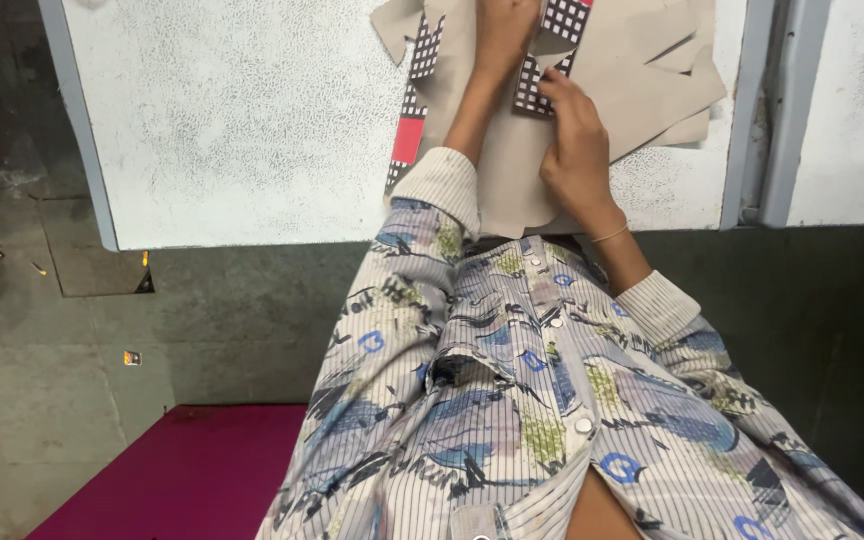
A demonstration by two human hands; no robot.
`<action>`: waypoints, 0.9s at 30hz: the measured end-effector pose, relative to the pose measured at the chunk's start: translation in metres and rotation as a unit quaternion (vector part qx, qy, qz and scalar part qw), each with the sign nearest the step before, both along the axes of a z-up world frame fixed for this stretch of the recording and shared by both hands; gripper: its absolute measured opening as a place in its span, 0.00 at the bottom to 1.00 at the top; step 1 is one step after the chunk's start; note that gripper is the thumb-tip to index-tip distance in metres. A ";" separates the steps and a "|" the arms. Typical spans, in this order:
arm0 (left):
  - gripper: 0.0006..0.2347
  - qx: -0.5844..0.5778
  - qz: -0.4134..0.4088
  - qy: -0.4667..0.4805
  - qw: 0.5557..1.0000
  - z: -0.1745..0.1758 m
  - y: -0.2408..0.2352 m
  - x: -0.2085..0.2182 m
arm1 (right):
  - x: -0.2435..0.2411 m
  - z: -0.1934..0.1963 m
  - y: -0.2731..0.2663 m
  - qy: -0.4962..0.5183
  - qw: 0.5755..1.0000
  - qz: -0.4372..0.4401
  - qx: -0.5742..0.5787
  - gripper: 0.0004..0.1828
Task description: The person assembles a flat-packed cardboard box by folding the side flaps and securing them with patterned adhesive tape. The box is labeled 'Happy Moments' and is fully assembled by the end of the clip.
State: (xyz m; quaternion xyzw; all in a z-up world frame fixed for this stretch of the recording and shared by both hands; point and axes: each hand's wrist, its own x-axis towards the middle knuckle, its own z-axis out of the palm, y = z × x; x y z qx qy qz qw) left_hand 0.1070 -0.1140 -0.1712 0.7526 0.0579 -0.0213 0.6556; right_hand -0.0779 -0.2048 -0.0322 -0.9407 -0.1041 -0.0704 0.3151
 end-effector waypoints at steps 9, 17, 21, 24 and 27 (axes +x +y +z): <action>0.19 0.430 -0.189 -0.356 0.808 0.068 0.045 -0.058 | 0.009 -0.004 -0.011 0.022 0.966 -0.036 0.255 0.19; 0.20 0.434 -0.229 -0.299 0.818 0.087 0.047 -0.060 | 0.078 -0.039 -0.035 -0.106 0.981 -0.150 0.065 0.13; 0.20 0.441 -0.222 -0.297 0.817 0.090 0.043 -0.062 | 0.074 -0.052 -0.033 -0.092 0.981 -0.172 0.004 0.14; 0.21 0.437 -0.257 -0.254 0.824 0.094 0.046 -0.061 | 0.075 -0.057 -0.030 -0.085 0.979 -0.181 -0.034 0.11; 0.23 0.426 -0.312 -0.247 0.812 0.099 0.054 -0.058 | 0.076 -0.057 -0.029 -0.058 0.977 -0.189 -0.075 0.10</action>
